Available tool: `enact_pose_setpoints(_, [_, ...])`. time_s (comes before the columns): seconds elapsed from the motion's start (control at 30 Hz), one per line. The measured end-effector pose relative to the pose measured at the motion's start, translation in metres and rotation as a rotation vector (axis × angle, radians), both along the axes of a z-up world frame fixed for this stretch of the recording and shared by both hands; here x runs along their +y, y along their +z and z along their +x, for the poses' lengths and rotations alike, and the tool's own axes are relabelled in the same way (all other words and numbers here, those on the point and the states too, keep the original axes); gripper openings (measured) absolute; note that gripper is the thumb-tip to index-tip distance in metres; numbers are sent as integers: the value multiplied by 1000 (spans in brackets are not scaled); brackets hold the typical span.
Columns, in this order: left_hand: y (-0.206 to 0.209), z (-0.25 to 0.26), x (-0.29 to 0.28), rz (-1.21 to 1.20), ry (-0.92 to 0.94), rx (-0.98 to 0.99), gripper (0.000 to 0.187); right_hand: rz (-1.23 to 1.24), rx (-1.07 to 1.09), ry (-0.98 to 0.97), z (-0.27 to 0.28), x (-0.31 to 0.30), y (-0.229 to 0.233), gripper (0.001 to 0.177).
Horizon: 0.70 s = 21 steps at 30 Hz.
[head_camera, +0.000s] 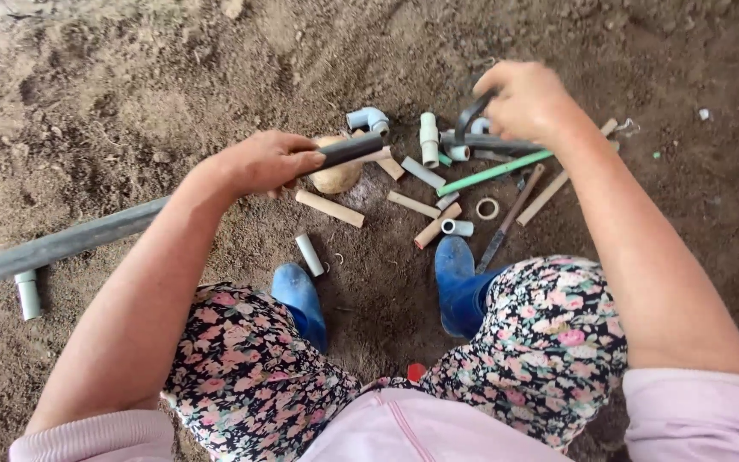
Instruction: The person sits on a small red stool on the ground and assembles a plumbing system using various PVC pipes and fittings. They connect a white pipe to a grey pipe using a black rubber coupling and wrap the joint with black tape. The person handles several pipe segments and elbow joints scattered on the dirt.
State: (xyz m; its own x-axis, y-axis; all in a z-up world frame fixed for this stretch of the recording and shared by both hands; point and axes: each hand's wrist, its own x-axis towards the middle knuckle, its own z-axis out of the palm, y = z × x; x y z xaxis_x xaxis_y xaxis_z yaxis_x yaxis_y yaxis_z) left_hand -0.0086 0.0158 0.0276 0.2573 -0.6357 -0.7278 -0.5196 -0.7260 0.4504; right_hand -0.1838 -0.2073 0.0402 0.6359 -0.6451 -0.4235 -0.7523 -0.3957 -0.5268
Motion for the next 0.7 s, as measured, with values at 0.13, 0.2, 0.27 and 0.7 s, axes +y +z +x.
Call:
enact_pose_setpoints(0.13, [13, -7, -2, 21, 8, -49, 41, 34, 569, 235, -2, 11, 2, 60])
enact_pose_setpoints(0.2, [9, -7, -5, 26, -27, -49, 40, -65, 434, 325, -2, 6, -10, 52])
enact_pose_setpoints(0.27, [6, -8, -8, 23, -55, -57, 38, -175, 289, 415, 3, 18, -9, 47])
enact_pose_setpoints(0.7, [-16, -21, -34, -686, -420, -567, 21, -315, -71, 667, 42, 53, -70, 8])
